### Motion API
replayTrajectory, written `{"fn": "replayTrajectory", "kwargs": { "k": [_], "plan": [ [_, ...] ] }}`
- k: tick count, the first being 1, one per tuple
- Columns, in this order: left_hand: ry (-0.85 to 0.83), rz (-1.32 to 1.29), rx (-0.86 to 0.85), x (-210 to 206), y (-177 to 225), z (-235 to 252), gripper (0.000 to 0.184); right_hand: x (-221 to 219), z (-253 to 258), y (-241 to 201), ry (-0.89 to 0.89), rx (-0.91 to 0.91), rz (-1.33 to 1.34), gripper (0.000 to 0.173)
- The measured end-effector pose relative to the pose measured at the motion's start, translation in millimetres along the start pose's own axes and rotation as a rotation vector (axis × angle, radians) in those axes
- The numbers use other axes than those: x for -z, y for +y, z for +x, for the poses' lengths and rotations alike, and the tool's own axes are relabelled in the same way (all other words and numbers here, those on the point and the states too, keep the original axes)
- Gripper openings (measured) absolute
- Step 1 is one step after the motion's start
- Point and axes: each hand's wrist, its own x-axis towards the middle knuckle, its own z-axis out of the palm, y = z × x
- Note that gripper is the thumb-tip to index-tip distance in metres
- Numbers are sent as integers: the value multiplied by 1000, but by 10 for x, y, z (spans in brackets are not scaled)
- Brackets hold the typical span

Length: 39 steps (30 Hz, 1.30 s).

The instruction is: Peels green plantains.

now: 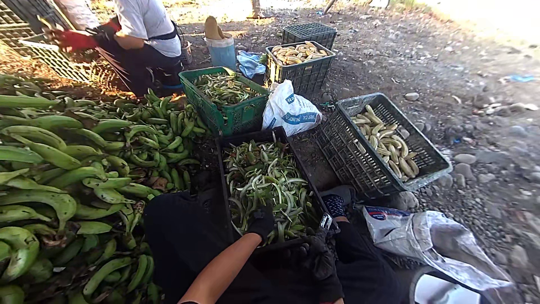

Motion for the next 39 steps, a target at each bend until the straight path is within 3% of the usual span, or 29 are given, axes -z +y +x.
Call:
{"fn": "replayTrajectory", "kwargs": {
  "k": [8, 13, 18, 25, 28, 34, 35, 37, 39],
  "plan": [
    [-8, -59, -97, 497, -94, -190, 75, -61, 8, -24, 32, 11, -5, 31],
    [69, -1, -40, 405, -443, 14, 50, -84, 6, -56, 51, 24, 50, 29],
    [-26, 120, 1, 199, -508, -6, 51, -72, 5, -45, 25, 7, 49, 31],
    [80, 14, -57, 281, -453, -183, 51, -30, 20, -41, 45, 30, 11, 30],
    [217, -196, -178, 585, -465, -190, 51, -53, 19, -26, 34, 33, 26, 29],
    [534, -1080, -483, 1578, -367, -514, 42, 2, 27, -54, -44, 17, -33, 25],
    [572, -1140, -557, 1705, -357, -589, 47, 83, 82, -42, -87, 13, -24, 25],
    [656, -1189, -659, 1814, -363, -620, 55, 77, 112, -10, -11, 27, -19, 28],
    [596, -1272, -717, 1770, -377, -478, 52, 24, 109, 7, 50, 37, -46, 32]
  ]
}}
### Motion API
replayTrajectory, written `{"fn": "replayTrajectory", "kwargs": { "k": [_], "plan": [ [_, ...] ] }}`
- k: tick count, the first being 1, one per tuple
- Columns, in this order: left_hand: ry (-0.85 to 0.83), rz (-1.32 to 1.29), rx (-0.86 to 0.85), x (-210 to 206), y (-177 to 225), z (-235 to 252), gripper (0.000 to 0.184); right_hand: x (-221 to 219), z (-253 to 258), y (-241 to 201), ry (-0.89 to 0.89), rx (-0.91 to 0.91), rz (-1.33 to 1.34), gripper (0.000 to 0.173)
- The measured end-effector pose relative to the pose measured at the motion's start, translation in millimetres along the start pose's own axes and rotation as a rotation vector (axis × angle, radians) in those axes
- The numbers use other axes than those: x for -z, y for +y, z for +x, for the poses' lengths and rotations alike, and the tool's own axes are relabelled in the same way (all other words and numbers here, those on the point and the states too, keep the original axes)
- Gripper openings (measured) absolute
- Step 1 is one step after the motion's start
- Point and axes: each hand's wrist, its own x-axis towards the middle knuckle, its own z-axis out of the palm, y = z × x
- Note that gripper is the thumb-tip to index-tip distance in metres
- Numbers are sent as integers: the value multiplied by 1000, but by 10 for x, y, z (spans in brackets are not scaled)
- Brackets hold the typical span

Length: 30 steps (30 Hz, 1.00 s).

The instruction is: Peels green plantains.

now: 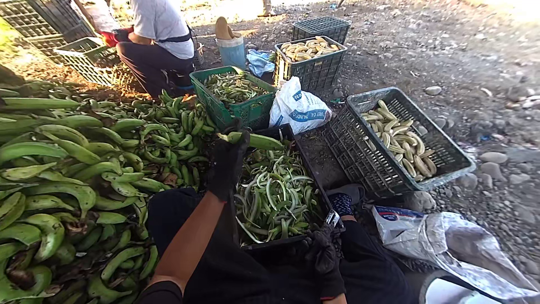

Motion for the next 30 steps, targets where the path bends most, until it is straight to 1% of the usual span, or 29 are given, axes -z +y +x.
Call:
{"fn": "replayTrajectory", "kwargs": {
  "k": [1, 3, 5, 6, 7, 8, 9, 10, 11, 12, 13, 14, 15, 16, 17, 18, 19, 20, 21, 22, 23, 24, 25, 26, 27, 29, 30],
  "plan": [
    [-32, -71, 78, -19, -112, 16, 48, -3, -1, -8, -16, -6, -10, 32],
    [-65, -167, 319, -65, -445, -10, 44, -18, -48, -28, -75, -47, -1, 33],
    [12, -209, 577, -87, -879, -159, 45, -34, -135, -15, -146, -101, 32, 32],
    [57, -207, 657, -86, -1033, -246, 44, -31, -161, -3, -162, -103, 18, 33],
    [91, -200, 689, -104, -1078, -287, 43, -37, -164, -7, -161, -94, -14, 36],
    [107, -196, 665, -146, -999, -280, 42, -52, -156, -27, -146, -91, -41, 37],
    [98, -208, 588, -182, -830, -255, 40, -59, -158, -40, -131, -92, -76, 36],
    [64, -254, 467, -176, -636, -230, 40, -61, -160, -33, -128, -102, -81, 34],
    [-25, -338, 325, -114, -462, -201, 43, -73, -169, -21, -132, -105, -83, 33],
    [-162, -434, 200, -18, -326, -162, 54, -82, -176, -13, -143, -108, -68, 32],
    [-291, -521, 125, 95, -282, -116, 73, -104, -188, -24, -151, -104, -47, 31],
    [-391, -629, 109, 197, -323, -96, 92, -116, -194, -47, -175, -89, -40, 35],
    [-431, -700, 172, 244, -381, -117, 104, -118, -193, -64, -214, -68, -53, 42],
    [-448, -725, 276, 235, -417, -164, 112, -129, -182, -63, -252, -52, -64, 47],
    [-457, -695, 399, 175, -429, -201, 117, -151, -174, -63, -283, -55, -61, 52],
    [-455, -673, 526, 67, -420, -220, 113, -180, -176, -75, -307, -51, -82, 56],
    [-456, -639, 619, -59, -424, -210, 101, -212, -184, -97, -329, -42, -134, 63],
    [-468, -586, 667, -170, -468, -174, 79, -247, -209, -109, -332, -28, -189, 67],
    [-517, -459, 696, -247, -543, -114, 52, -262, -239, -98, -324, -29, -216, 67],
    [-544, -331, 713, -307, -622, -69, 37, -244, -265, -72, -327, -51, -216, 64],
    [-545, -250, 710, -353, -690, -51, 35, -205, -287, -37, -333, -74, -207, 66],
    [-544, -226, 672, -377, -714, -39, 36, -187, -310, -20, -331, -84, -213, 68],
    [-544, -269, 597, -383, -710, -12, 35, -182, -322, -26, -312, -77, -232, 66],
    [-550, -329, 521, -367, -663, 36, 38, -190, -323, -39, -293, -71, -264, 64],
    [-561, -332, 459, -317, -590, 87, 44, -227, -340, -38, -249, -69, -316, 62],
    [-540, -159, 419, -173, -441, 150, 57, -394, -400, -23, -166, -41, -525, 61],
    [-505, -52, 419, -120, -377, 152, 57, -492, -402, -11, -160, -22, -626, 60]
  ]
}}
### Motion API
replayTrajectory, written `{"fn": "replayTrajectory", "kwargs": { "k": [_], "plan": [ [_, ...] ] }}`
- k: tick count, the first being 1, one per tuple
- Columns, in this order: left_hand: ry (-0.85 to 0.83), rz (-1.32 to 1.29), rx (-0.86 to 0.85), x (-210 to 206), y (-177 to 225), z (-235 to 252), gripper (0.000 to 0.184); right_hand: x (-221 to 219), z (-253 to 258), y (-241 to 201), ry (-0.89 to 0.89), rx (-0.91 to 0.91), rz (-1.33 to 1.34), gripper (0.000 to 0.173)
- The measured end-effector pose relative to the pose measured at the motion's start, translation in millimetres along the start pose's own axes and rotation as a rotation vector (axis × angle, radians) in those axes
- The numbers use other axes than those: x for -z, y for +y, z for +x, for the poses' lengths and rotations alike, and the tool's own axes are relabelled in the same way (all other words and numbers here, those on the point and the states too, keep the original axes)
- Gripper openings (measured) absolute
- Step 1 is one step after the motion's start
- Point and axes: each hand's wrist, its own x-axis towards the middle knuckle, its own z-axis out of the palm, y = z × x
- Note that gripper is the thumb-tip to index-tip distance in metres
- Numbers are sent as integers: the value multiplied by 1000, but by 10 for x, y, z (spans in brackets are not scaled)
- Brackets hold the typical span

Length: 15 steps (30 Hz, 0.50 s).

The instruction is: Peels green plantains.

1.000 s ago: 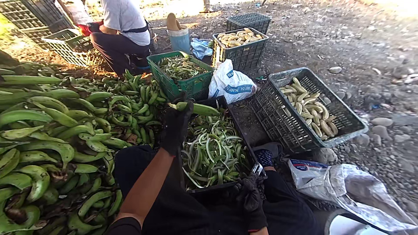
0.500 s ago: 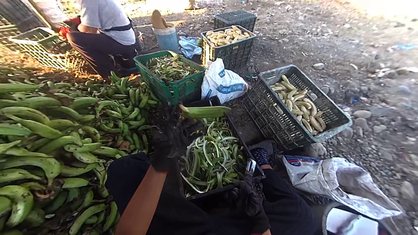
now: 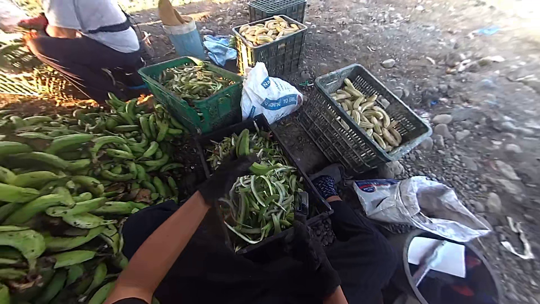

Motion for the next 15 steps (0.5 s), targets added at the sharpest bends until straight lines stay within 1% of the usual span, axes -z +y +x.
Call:
{"fn": "replayTrajectory", "kwargs": {
  "k": [2, 3, 5, 7, 8, 9, 10, 11, 13, 14, 15],
  "plan": [
    [112, 205, 14, 25, 19, -62, 47, -200, 53, -92, -62, 48, -115, 56],
    [159, 312, 18, 25, 3, -96, 45, -313, 90, -138, -103, 59, -133, 54],
    [249, 493, 5, 13, -68, -158, 44, -571, 186, -232, -163, 18, -107, 44],
    [277, 581, -29, 0, -153, -170, 44, -783, 308, -329, -142, 45, -117, 43],
    [268, 598, -65, -4, -201, -157, 46, -862, 355, -410, -119, 108, -125, 42],
    [254, 612, -103, -6, -244, -134, 48, -927, 364, -541, -105, 198, -126, 44],
    [248, 618, -142, -12, -278, -109, 47, -985, 328, -721, -99, 309, -129, 51],
    [244, 616, -152, -24, -274, -91, 46, -1054, 270, -921, -74, 438, -131, 49],
    [240, 623, -157, -26, -250, -81, 45, -1152, 137, -1261, -22, 747, -109, 37],
    [235, 626, -154, -22, -248, -85, 46, -1166, 113, -1357, -5, 889, -98, 35],
    [230, 628, -154, -19, -248, -89, 46, -1158, 140, -1376, 5, 989, -105, 36]
  ]
}}
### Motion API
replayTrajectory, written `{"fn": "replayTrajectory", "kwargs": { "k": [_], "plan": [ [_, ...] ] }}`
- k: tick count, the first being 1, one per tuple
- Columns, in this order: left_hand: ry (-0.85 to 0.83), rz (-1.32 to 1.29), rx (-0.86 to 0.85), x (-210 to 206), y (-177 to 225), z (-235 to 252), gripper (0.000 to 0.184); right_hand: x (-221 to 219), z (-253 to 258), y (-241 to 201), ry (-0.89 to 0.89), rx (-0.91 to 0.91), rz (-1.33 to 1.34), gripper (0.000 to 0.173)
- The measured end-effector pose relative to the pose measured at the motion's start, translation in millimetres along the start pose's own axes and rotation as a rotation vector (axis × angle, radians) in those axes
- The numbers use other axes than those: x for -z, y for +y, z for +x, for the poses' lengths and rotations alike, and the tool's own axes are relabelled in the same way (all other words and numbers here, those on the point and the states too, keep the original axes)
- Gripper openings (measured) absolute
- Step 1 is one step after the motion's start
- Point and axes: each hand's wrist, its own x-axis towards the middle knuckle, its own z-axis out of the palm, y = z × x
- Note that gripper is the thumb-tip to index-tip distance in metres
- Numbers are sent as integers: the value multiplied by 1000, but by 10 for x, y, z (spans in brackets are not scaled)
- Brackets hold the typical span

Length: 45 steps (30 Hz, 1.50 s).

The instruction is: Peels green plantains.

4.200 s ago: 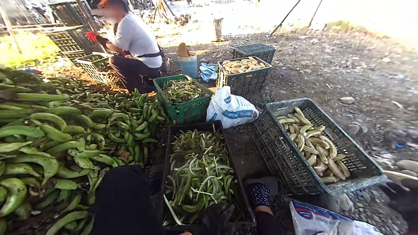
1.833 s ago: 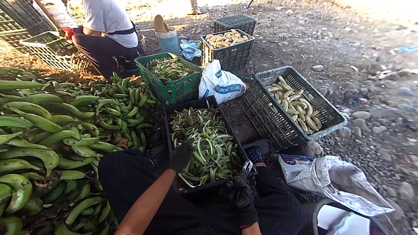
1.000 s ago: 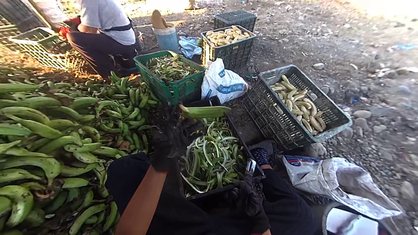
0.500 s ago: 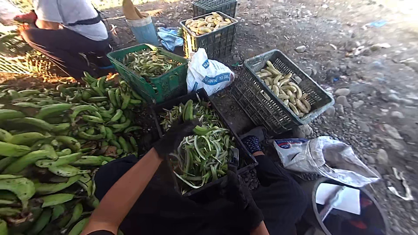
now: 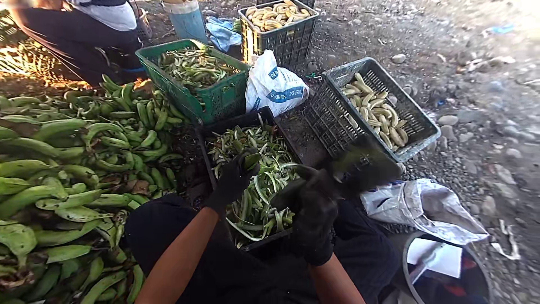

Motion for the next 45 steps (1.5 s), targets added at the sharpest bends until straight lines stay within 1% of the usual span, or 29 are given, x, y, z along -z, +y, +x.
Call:
{"fn": "replayTrajectory", "kwargs": {
  "k": [1, 2, 3, 4, 5, 6, 7, 8, 10, 11, 13, 14, 16, 17, 18, 19, 20, 21, 23, 25, 27, 29, 30, 33, 36, 38, 40, 42, 45],
  "plan": [
    [-5, -1, -9, 6, 5, 0, 46, 20, -47, 124, -7, 16, -23, 40],
    [0, -11, -28, 5, 5, 0, 45, 43, -182, 342, -24, -73, -79, 42],
    [5, -23, -49, 0, 5, -13, 44, 70, -368, 578, -75, -292, -174, 42],
    [11, -23, -71, -12, 3, -28, 42, 107, -561, 791, -144, -581, -253, 45],
    [8, -12, -73, -15, -17, -34, 43, 103, -745, 972, -176, -800, -282, 46],
    [9, -11, -56, -3, -35, -11, 46, 73, -881, 1086, -160, -932, -250, 46],
    [12, -29, -35, 16, -18, 45, 47, 62, -944, 1159, -117, -1009, -196, 45],
    [13, -64, -16, 21, 3, 70, 48, 70, -985, 1157, -73, -1044, -152, 45],
    [-19, -216, 60, 38, -7, 4, 54, 88, -986, 1027, -48, -1045, -135, 54],
    [-24, -308, 112, 46, -17, -21, 57, 103, -926, 982, -40, -999, -145, 57],
    [-18, -476, 164, 51, -53, -17, 53, 177, -769, 950, -21, -784, -150, 56],
    [-23, -537, 169, 46, -88, -4, 57, 234, -681, 930, -48, -656, -168, 56],
    [-20, -655, 151, 25, -152, 20, 70, 348, -495, 923, -185, -454, -260, 70],
    [-15, -678, 166, 37, -134, 5, 73, 387, -404, 921, -266, -399, -369, 75],
    [-13, -668, 188, 62, -94, -25, 73, 413, -311, 898, -351, -376, -526, 75],
    [-25, -658, 197, 97, -40, -65, 72, 421, -220, 857, -434, -355, -688, 74],
    [-3, -654, 206, 98, 19, -89, 69, 419, -137, 798, -515, -342, -811, 76],
    [-2, -669, 202, 104, 39, -106, 70, 409, -80, 746, -568, -310, -899, 80],
    [-9, -682, 175, 123, 31, -120, 72, 385, -42, 723, -568, -195, -992, 83],
    [-5, -670, 163, 131, 42, -131, 70, 340, -66, 769, -491, -134, -992, 79],
    [26, -657, 191, 111, 60, -121, 67, 270, -77, 820, -462, -220, -955, 76],
    [20, -656, 193, 118, 11, -114, 69, 174, -59, 891, -421, -324, -921, 73],
    [24, -644, 204, 122, -4, -102, 70, 114, -40, 931, -383, -357, -911, 71],
    [113, -621, 248, 70, 24, -69, 69, -56, 61, 1095, -219, -419, -969, 58],
    [257, -645, 305, -36, 66, -17, 60, -177, 264, 1185, -124, -569, -1060, 60],
    [297, -654, 363, -93, 5, 10, 55, -205, 382, 1196, -107, -657, -1076, 64],
    [297, -698, 376, -88, -22, 44, 53, -221, 443, 1195, -104, -664, -1089, 67],
    [249, -769, 354, -59, -9, 41, 54, -209, 446, 1179, -104, -651, -1093, 69],
    [167, -823, 287, -3, 10, 40, 54, -186, 428, 1134, -105, -559, -1154, 69]
  ]
}}
